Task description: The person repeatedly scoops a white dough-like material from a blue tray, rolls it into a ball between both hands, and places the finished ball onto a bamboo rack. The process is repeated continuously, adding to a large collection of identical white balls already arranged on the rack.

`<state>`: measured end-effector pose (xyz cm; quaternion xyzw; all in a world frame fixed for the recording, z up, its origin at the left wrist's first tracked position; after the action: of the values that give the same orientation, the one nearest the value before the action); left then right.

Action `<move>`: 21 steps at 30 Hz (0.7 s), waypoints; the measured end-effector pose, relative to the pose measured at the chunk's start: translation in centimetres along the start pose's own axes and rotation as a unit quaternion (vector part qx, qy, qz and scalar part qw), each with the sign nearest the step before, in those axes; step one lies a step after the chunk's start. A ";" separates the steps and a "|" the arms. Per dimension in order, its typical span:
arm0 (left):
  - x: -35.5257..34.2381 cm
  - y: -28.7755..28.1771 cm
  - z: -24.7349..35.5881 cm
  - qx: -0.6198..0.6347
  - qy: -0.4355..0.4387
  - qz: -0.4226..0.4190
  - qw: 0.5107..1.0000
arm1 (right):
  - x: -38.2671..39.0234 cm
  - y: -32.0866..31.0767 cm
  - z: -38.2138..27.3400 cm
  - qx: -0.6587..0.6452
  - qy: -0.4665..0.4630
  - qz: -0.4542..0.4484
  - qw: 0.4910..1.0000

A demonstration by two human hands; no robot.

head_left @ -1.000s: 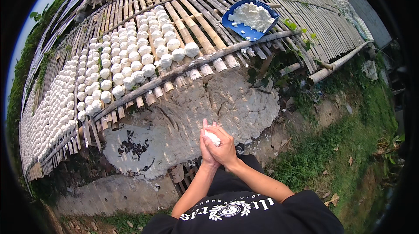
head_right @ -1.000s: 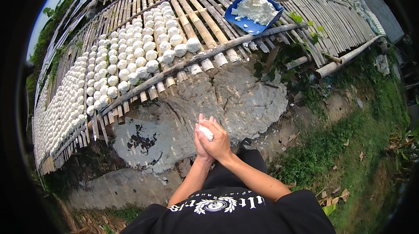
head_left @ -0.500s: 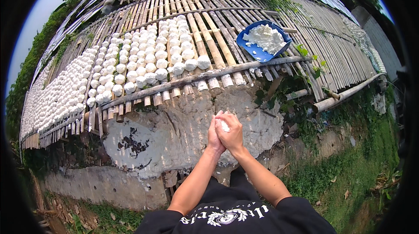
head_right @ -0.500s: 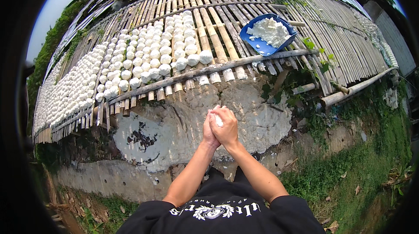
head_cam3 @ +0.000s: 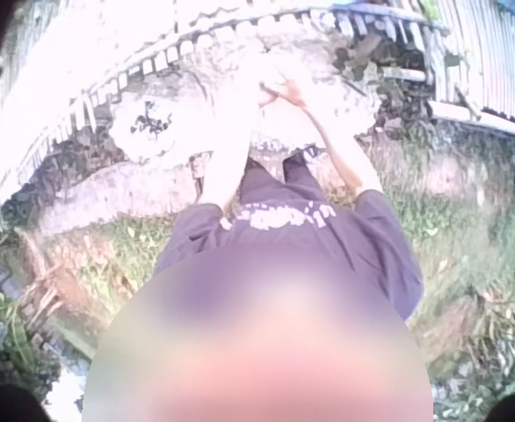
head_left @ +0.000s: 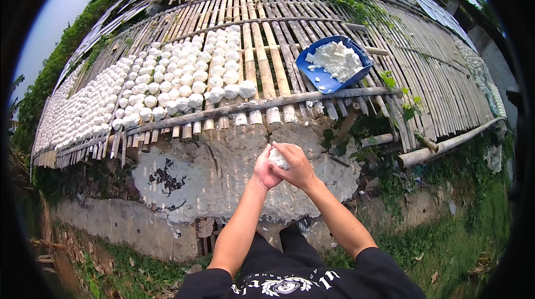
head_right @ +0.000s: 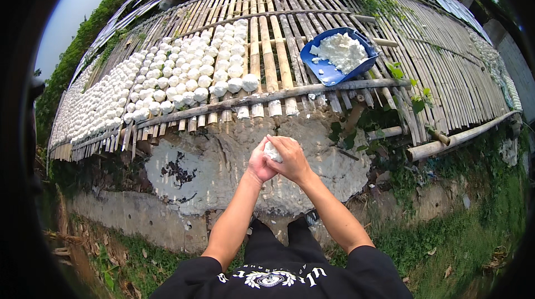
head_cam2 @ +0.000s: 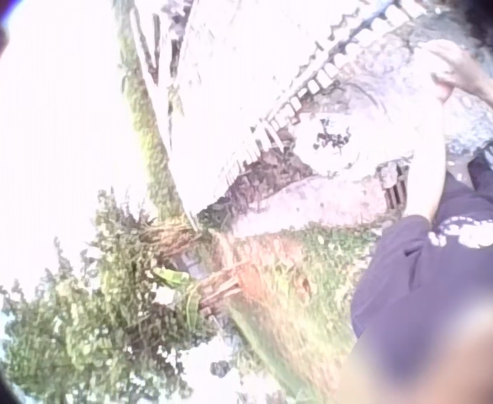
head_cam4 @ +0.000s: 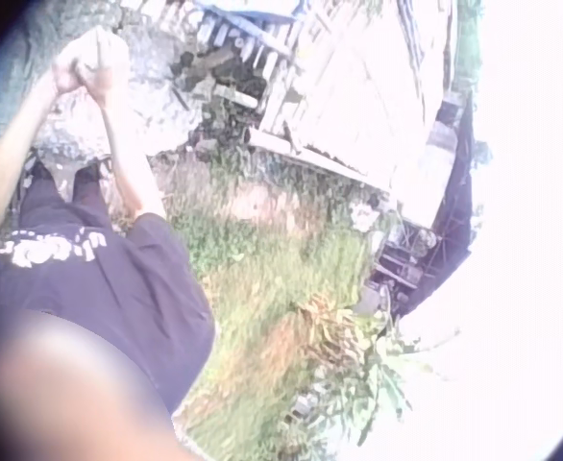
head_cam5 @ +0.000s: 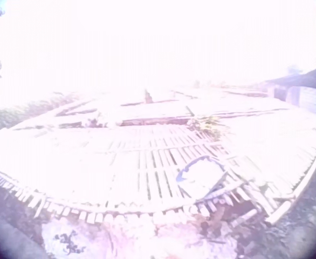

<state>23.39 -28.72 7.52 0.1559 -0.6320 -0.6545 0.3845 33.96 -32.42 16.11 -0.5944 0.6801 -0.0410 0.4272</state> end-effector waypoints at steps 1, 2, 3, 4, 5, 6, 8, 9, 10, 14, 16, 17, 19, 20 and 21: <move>0.0 0.6 -0.5 0.026 0.000 -0.058 0.998 | 0.2 -0.3 -0.2 0.087 -0.025 0.030 0.995; 0.3 0.4 -0.9 0.012 0.048 -0.023 0.999 | 0.2 -0.5 -0.1 0.072 -0.001 0.018 0.997; 0.4 0.2 -1.6 -0.011 0.105 0.030 0.994 | 0.3 -0.6 0.2 0.040 0.053 0.026 0.997; 0.7 0.0 -2.1 -0.042 0.147 0.048 0.987 | 0.6 -0.4 0.4 0.007 0.108 0.033 0.994; 1.0 -0.4 -2.5 -0.064 0.198 0.099 0.973 | 0.7 -0.4 0.7 -0.011 0.132 0.028 0.991; 1.2 -0.7 -3.1 -0.058 0.181 0.093 0.977 | 0.8 0.1 0.5 -0.041 0.098 -0.008 0.994; 1.1 -1.5 -3.5 -0.045 0.147 0.078 0.985 | 0.9 0.4 0.8 -0.102 0.068 -0.050 0.991; 1.0 -1.9 -3.6 -0.041 0.128 0.068 0.989 | 1.0 0.4 0.2 -0.067 -0.043 -0.020 0.997; 0.8 -2.3 -3.4 -0.037 0.110 0.054 0.992 | 1.0 0.4 0.5 -0.016 -0.034 -0.010 0.999; 0.4 -3.5 -3.3 0.005 0.124 0.008 0.992 | 1.8 1.4 0.6 -0.023 0.123 -0.006 0.992; 0.8 -3.8 -3.4 0.042 0.109 0.033 0.993 | 1.6 2.1 -0.1 -0.041 0.117 -0.037 0.992; 1.1 -3.8 -3.2 0.051 0.100 0.041 0.993 | 1.5 2.2 -0.6 -0.038 0.095 -0.043 0.994; 1.8 -3.3 -2.8 0.034 0.071 0.037 0.996 | 0.9 2.6 -1.7 -0.019 0.031 -0.046 0.998; 2.3 -3.0 -2.0 0.029 0.071 0.034 0.996 | 0.5 2.4 -2.0 -0.012 -0.005 -0.013 1.000; 2.6 -2.6 -1.4 0.021 0.087 0.032 0.995 | 0.4 2.7 -2.5 0.047 0.016 0.024 0.999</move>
<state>21.88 -31.82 5.61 0.2002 -0.6145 -0.6124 0.4551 30.30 -33.08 15.93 -0.5566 0.6981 -0.0715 0.4447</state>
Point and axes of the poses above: each hand's wrist, its own x-axis away from the middle knuckle, its own y-axis out of the palm, z = x × y, the point moved 3 cm from there along -x, towards the middle knuckle, and after that the axes turned 3 degrees about x, right-handed, at the moved point
